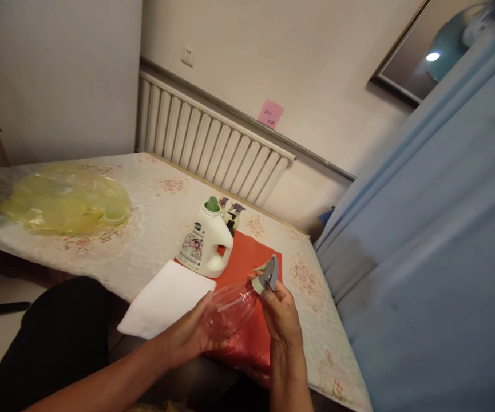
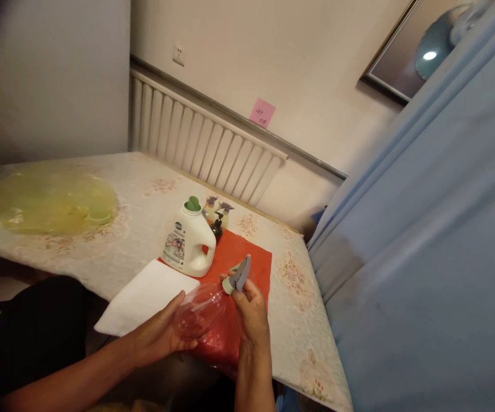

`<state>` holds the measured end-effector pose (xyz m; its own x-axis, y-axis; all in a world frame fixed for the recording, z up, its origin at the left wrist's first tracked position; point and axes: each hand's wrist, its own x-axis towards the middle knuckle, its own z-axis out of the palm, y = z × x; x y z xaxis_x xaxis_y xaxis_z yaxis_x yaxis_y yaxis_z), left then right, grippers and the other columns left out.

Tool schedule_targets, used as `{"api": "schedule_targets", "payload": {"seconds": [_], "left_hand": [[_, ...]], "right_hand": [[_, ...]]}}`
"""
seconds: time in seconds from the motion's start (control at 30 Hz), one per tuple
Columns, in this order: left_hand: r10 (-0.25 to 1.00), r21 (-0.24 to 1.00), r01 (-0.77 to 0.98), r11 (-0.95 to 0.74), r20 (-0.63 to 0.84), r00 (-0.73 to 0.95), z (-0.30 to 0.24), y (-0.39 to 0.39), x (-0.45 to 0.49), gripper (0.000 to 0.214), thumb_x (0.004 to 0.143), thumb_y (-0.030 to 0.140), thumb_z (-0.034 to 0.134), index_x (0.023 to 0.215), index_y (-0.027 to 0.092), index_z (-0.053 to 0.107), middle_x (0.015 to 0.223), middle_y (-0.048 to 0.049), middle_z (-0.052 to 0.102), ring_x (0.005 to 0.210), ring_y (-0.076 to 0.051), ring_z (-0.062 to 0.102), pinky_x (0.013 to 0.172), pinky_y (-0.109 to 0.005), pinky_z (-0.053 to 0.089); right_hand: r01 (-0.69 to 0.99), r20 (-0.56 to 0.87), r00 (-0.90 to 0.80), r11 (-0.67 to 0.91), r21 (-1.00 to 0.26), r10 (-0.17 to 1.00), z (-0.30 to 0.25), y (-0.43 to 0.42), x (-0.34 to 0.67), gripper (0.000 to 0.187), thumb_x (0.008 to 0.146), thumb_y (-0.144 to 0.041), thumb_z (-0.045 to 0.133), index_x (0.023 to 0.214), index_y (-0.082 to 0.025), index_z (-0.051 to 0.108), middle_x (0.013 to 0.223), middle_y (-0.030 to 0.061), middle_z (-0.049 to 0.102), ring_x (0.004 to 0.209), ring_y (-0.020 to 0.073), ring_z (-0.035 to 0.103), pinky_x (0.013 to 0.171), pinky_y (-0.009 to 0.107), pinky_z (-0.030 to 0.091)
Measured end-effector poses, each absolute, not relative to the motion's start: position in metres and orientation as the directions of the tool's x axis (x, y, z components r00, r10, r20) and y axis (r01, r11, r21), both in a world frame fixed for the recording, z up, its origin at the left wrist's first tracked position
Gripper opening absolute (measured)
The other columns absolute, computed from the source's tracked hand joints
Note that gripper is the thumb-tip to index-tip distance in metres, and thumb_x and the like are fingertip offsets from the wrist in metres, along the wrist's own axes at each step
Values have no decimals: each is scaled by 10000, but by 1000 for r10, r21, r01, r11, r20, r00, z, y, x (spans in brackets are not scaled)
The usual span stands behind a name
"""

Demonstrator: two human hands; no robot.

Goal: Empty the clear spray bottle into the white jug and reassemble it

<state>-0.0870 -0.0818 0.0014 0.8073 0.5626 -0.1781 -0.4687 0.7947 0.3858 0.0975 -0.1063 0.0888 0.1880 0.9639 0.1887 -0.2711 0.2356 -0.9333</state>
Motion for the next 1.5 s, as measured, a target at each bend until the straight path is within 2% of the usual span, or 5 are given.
{"api": "schedule_targets", "payload": {"seconds": [0.23, 0.67, 1.0, 1.33, 1.5], "left_hand": [[614, 403, -505, 764, -210, 761, 6, -84, -82, 439, 877, 587, 588, 900, 158, 677, 828, -69, 741, 853, -252, 711, 746, -343, 525], [844, 640, -653, 405, 13, 537, 21, -88, -86, 408, 882, 432, 662, 1239, 244, 602, 1108, -71, 654, 1051, -242, 623, 937, -441, 511], [912, 725, -633, 271, 17, 411, 13, -77, -87, 831, 504, 153, 931, 1251, 247, 581, 1435, -119, 485, 1354, -383, 403, 1078, -489, 400], [679, 550, -563, 617, -9, 734, 27, -82, -96, 533, 935, 529, 527, 1424, 353, 408, 1342, -129, 544, 1200, -349, 576, 781, -481, 567], [665, 452, -568, 687, -78, 742, 17, -73, -98, 432, 955, 426, 547, 1365, 298, 501, 1105, -80, 648, 1083, -292, 633, 848, -509, 544]], "right_hand": [[-245, 192, 271, 260, -934, 943, 91, -102, 96, 345, 635, -310, 852, 927, -177, 727, 908, 59, 763, 825, 198, 686, 828, 336, 496], [-287, 155, 475, 320, -903, 866, 82, -100, 81, 400, 653, -339, 845, 988, -170, 705, 974, 67, 745, 898, 198, 690, 925, 382, 496], [-261, 174, 466, 323, -910, 867, 82, -101, 81, 379, 678, -339, 835, 995, -181, 701, 1016, 71, 742, 977, 215, 689, 956, 388, 491], [-330, 130, 456, 302, -894, 881, 81, -100, 89, 404, 635, -333, 871, 972, -180, 709, 931, 51, 754, 865, 181, 705, 862, 336, 526], [-380, 134, 439, 318, -869, 889, 84, -102, 94, 392, 643, -316, 874, 971, -176, 710, 948, 59, 753, 888, 188, 713, 904, 357, 528]]}}
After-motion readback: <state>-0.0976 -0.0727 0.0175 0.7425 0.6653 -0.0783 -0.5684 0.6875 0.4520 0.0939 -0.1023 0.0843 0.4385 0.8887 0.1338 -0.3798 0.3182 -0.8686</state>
